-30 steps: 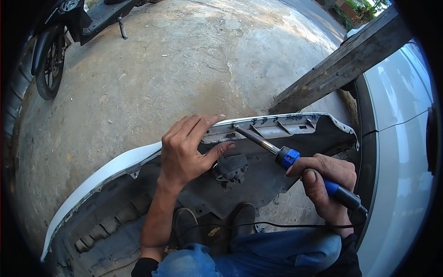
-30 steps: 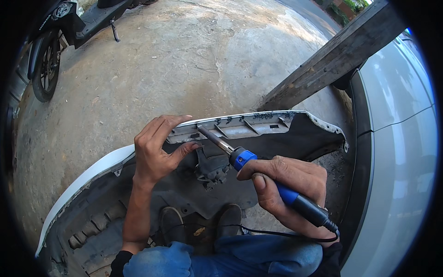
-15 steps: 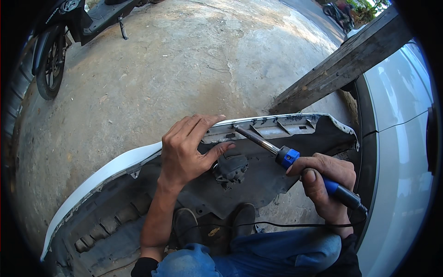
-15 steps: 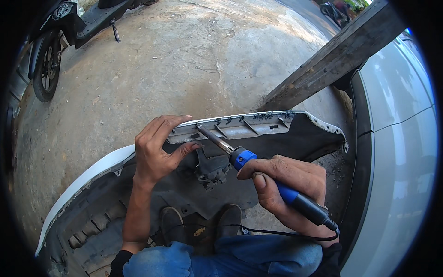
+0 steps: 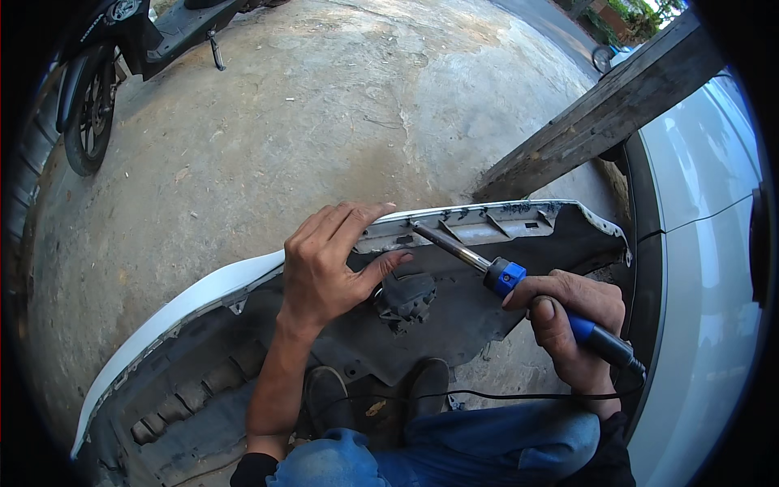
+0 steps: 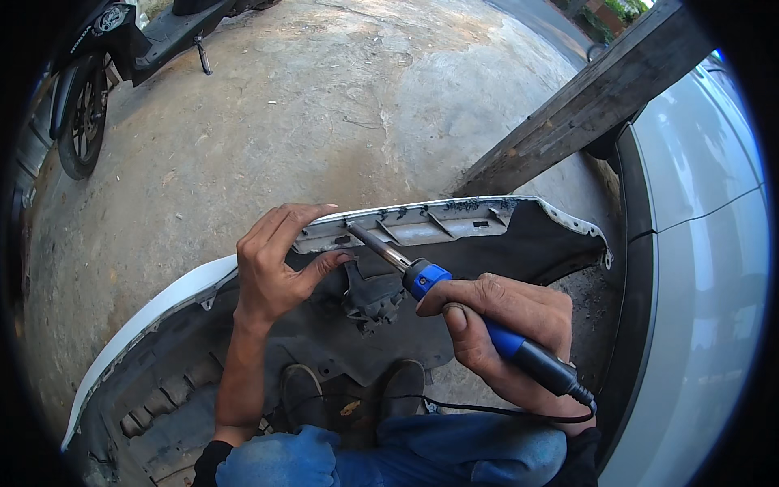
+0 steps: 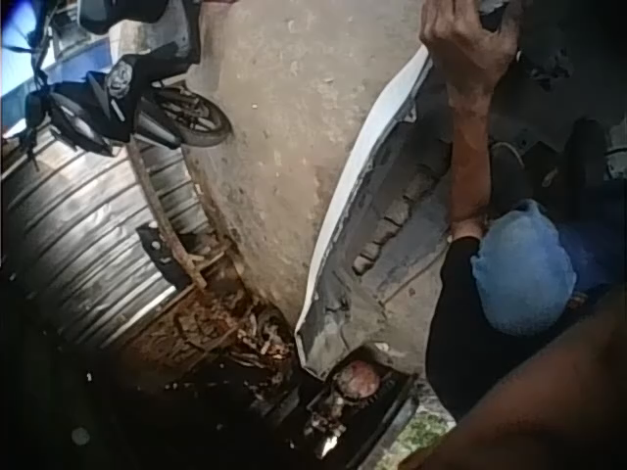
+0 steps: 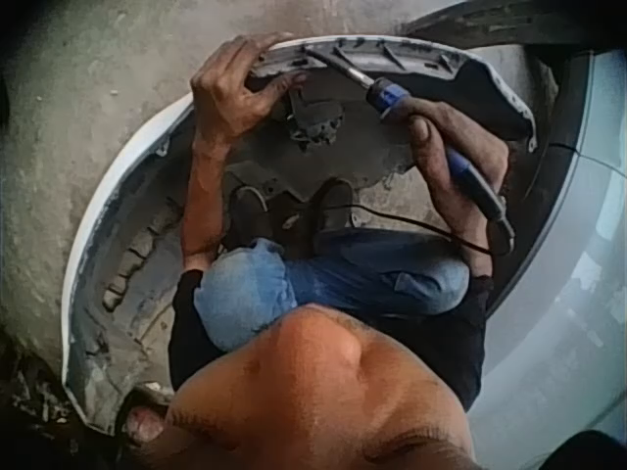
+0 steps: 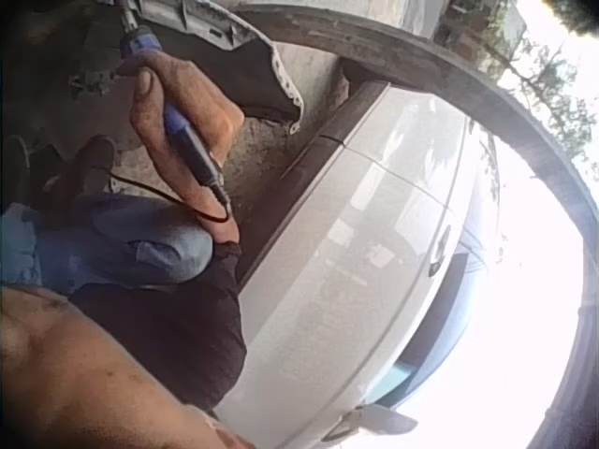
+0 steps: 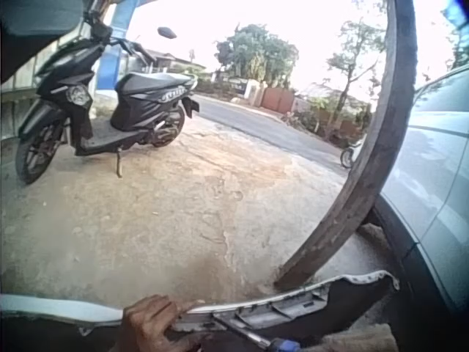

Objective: Repairing a white car bumper by using a soldering iron to melt and bond plastic edges.

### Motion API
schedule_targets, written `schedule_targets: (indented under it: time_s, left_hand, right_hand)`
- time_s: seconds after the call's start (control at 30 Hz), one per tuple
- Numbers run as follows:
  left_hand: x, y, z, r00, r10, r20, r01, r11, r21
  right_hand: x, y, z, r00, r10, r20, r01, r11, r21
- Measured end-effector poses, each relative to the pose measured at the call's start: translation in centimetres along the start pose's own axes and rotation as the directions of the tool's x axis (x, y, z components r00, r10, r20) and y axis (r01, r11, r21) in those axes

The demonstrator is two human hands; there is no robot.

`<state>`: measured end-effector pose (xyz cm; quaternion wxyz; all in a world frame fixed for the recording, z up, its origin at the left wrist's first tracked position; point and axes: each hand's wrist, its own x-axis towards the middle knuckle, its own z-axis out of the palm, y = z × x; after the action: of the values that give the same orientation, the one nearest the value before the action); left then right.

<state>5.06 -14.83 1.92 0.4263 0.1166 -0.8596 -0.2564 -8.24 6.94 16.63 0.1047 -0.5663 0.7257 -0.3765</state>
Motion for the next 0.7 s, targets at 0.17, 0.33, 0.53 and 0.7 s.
schedule_targets:
  time_s: [0.17,0.33,0.53,0.7]
  left_hand:
    - [0.2,0.4,-0.2,0.999,-0.031,0.019,0.032,0.999,-0.009]
    - [0.0,0.3,-0.2,0.999,-0.037,0.014,0.037,0.999,-0.008]
    - [0.0,-0.2,0.2,1.000,-0.003,0.002,0.003,1.000,-0.002]
    - [-0.1,-0.1,0.0,1.000,-0.012,0.010,0.012,1.000,0.003]
  right_hand:
    - [-0.1,-0.1,-0.3,0.999,0.031,0.019,-0.031,1.000,-0.003]
    - [-0.9,0.9,-1.3,0.998,0.037,-0.048,-0.033,0.997,0.070]
    - [-2.6,3.4,-1.4,0.995,0.015,-0.095,0.007,0.972,0.236]
    - [-2.6,5.4,-0.1,0.996,0.079,-0.049,-0.062,0.958,0.281]
